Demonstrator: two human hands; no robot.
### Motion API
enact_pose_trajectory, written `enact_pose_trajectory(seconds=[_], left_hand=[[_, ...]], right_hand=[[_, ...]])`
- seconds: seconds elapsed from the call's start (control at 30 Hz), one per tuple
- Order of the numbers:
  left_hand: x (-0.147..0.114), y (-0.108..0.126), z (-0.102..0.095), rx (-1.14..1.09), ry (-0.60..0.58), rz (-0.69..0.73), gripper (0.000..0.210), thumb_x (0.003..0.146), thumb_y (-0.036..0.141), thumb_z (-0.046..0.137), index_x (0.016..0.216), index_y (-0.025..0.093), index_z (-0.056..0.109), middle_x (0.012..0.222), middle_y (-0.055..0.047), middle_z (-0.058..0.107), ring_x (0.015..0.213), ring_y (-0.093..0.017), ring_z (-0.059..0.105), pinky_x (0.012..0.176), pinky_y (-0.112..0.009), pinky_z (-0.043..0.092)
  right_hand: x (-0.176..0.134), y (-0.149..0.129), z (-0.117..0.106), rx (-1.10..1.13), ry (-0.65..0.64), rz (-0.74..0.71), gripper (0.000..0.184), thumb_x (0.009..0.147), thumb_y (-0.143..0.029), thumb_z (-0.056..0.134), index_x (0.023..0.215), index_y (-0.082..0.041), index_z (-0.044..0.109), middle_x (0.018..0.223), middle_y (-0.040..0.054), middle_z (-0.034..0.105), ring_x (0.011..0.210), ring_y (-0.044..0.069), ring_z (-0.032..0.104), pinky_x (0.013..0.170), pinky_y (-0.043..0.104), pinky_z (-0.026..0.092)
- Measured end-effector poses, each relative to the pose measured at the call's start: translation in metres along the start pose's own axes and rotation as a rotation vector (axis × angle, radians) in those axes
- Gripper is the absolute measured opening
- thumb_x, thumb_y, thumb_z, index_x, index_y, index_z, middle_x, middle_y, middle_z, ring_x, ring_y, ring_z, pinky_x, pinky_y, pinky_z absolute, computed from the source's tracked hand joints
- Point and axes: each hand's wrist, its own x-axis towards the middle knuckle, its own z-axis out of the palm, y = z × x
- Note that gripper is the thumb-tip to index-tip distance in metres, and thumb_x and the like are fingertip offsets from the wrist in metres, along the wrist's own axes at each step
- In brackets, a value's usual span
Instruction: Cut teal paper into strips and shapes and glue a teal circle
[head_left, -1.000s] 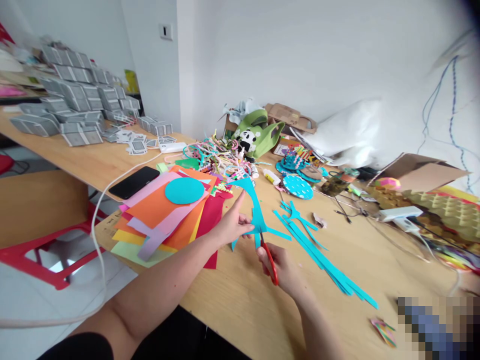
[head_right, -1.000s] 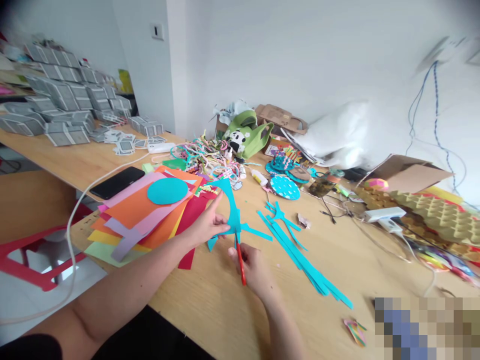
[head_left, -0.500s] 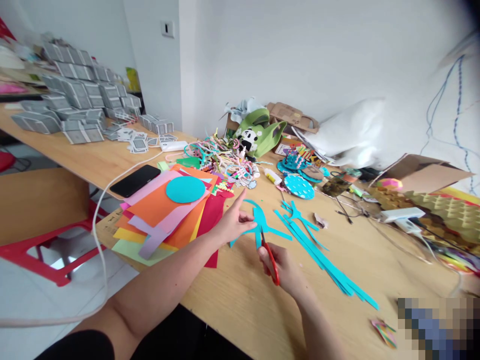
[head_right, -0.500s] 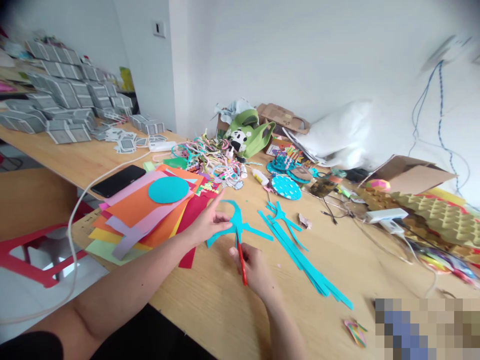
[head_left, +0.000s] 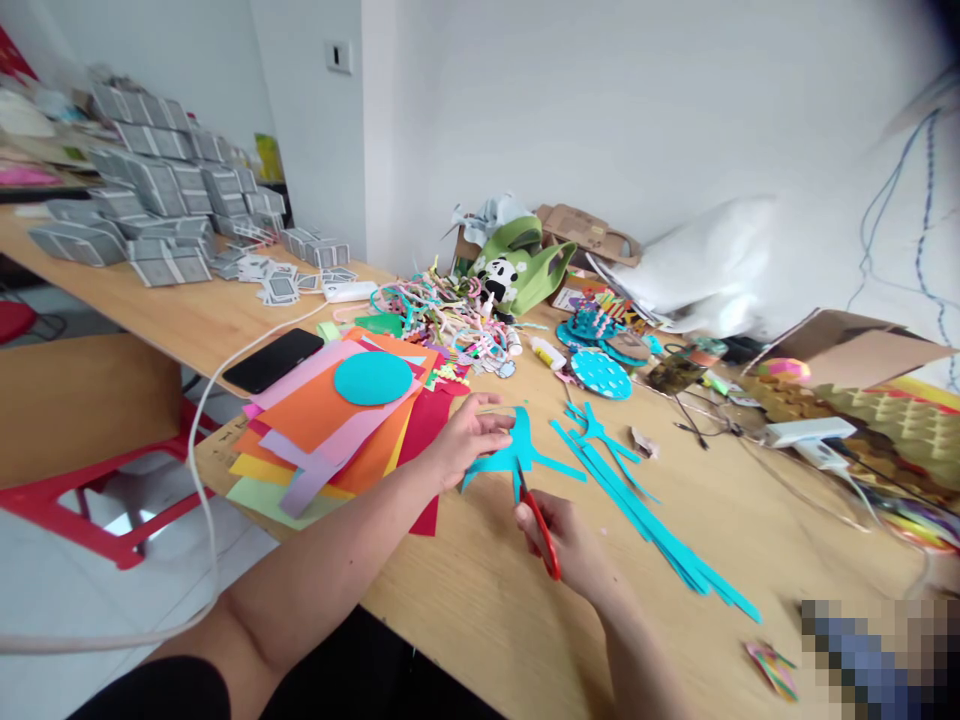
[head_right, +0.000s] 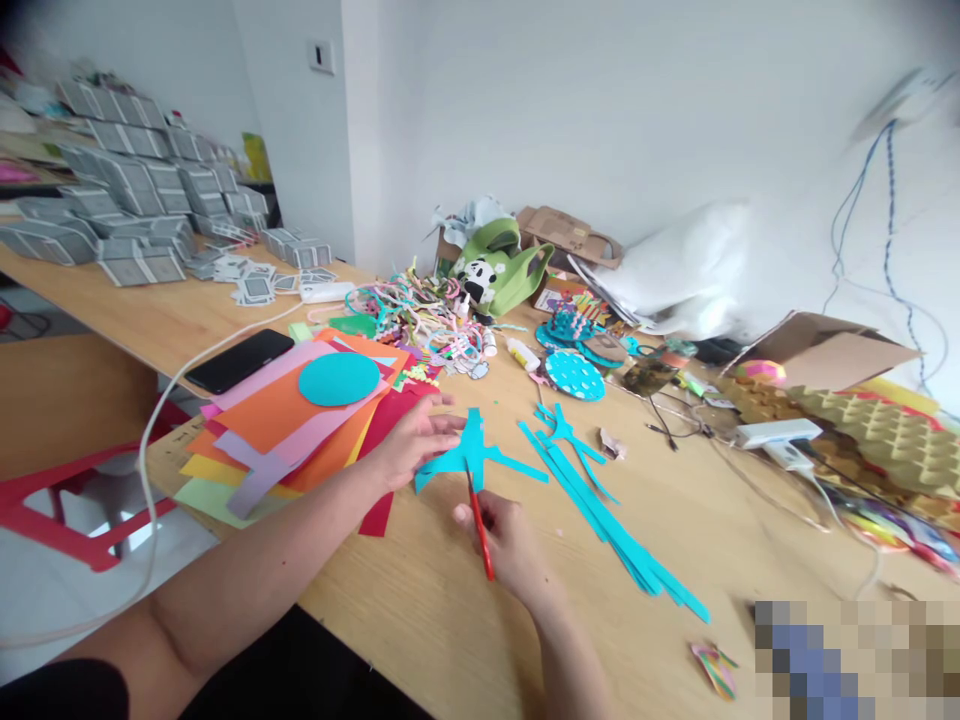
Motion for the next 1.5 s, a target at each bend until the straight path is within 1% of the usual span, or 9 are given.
enact_pose_trajectory(seconds=[0.1,0.27,0.37,0.43,0.57,0.7,0.83,1.1,1.5], left_hand=[[0.003,0.000,-0.003,-0.068,0.071,-0.110,0.043,0.060,0.019,0.079,0.097,0.015,0.055,0.084,-0.004,0.066,0.066,-0.011,0.061,0.061,-0.023,0.046],[0.007,-0.003,-0.009,-0.155,-0.004,-0.281,0.028,0.064,0.029,0.079,0.077,0.011,0.064,0.073,-0.005,0.066,0.064,-0.012,0.061,0.061,-0.023,0.047],[0.007,-0.004,-0.010,-0.106,-0.051,-0.286,0.032,0.062,0.028,0.080,0.086,0.011,0.067,0.074,-0.004,0.065,0.062,-0.011,0.059,0.061,-0.023,0.046],[0.006,-0.004,-0.011,-0.063,-0.075,-0.251,0.046,0.060,0.022,0.081,0.102,0.014,0.065,0.077,-0.002,0.064,0.063,-0.010,0.060,0.061,-0.022,0.045],[0.004,-0.003,-0.011,0.053,-0.093,-0.173,0.078,0.059,0.015,0.079,0.130,0.022,0.049,0.081,0.001,0.061,0.064,-0.008,0.058,0.058,-0.019,0.041],[0.003,-0.003,-0.011,0.147,-0.062,-0.130,0.093,0.057,0.011,0.077,0.139,0.026,0.037,0.085,0.002,0.057,0.063,-0.007,0.055,0.053,-0.016,0.037],[0.002,-0.002,-0.008,0.179,-0.076,-0.084,0.106,0.055,0.008,0.076,0.145,0.029,0.025,0.084,0.002,0.055,0.066,-0.009,0.056,0.055,-0.018,0.040],[0.002,-0.004,-0.006,0.182,-0.138,-0.020,0.114,0.056,0.005,0.073,0.148,0.034,0.012,0.083,0.003,0.056,0.070,-0.010,0.058,0.065,-0.022,0.044],[0.004,-0.007,-0.009,0.237,-0.158,0.002,0.112,0.057,0.008,0.073,0.148,0.030,0.014,0.085,0.001,0.057,0.071,-0.012,0.057,0.068,-0.025,0.044]], right_hand=[[0.000,-0.001,0.000,-0.022,-0.002,0.005,0.053,0.078,-0.071,0.047,0.063,-0.020,0.041,0.054,-0.0011,0.048,0.049,0.010,0.039,0.045,0.024,0.029],[0.000,0.000,0.000,-0.038,0.000,-0.010,0.053,0.078,-0.071,0.047,0.061,-0.021,0.039,0.052,-0.0020,0.045,0.048,0.010,0.036,0.044,0.023,0.028],[0.000,-0.001,0.000,-0.040,-0.010,0.000,0.054,0.078,-0.071,0.047,0.061,-0.021,0.039,0.052,-0.0019,0.045,0.048,0.010,0.036,0.043,0.023,0.028],[-0.001,-0.003,0.000,-0.041,-0.010,0.008,0.054,0.078,-0.071,0.048,0.061,-0.021,0.039,0.051,-0.0017,0.046,0.047,0.010,0.037,0.043,0.023,0.028],[-0.002,-0.005,0.000,-0.038,-0.010,0.018,0.054,0.078,-0.072,0.047,0.061,-0.021,0.039,0.052,-0.0018,0.046,0.047,0.010,0.037,0.044,0.024,0.028],[-0.001,-0.003,0.000,-0.037,-0.008,0.020,0.055,0.078,-0.073,0.045,0.061,-0.021,0.040,0.051,-0.0016,0.046,0.047,0.010,0.039,0.044,0.024,0.029],[0.000,0.000,0.000,-0.030,0.003,0.016,0.055,0.078,-0.073,0.045,0.061,-0.021,0.041,0.051,-0.0017,0.047,0.047,0.010,0.039,0.043,0.023,0.029],[0.000,0.001,0.001,-0.025,-0.004,0.021,0.053,0.079,-0.071,0.045,0.063,-0.020,0.042,0.051,-0.0018,0.047,0.047,0.010,0.040,0.044,0.024,0.030],[-0.001,-0.002,0.000,-0.049,-0.007,0.015,0.053,0.082,-0.070,0.040,0.062,-0.020,0.042,0.052,-0.0004,0.049,0.048,0.011,0.042,0.046,0.025,0.031]])
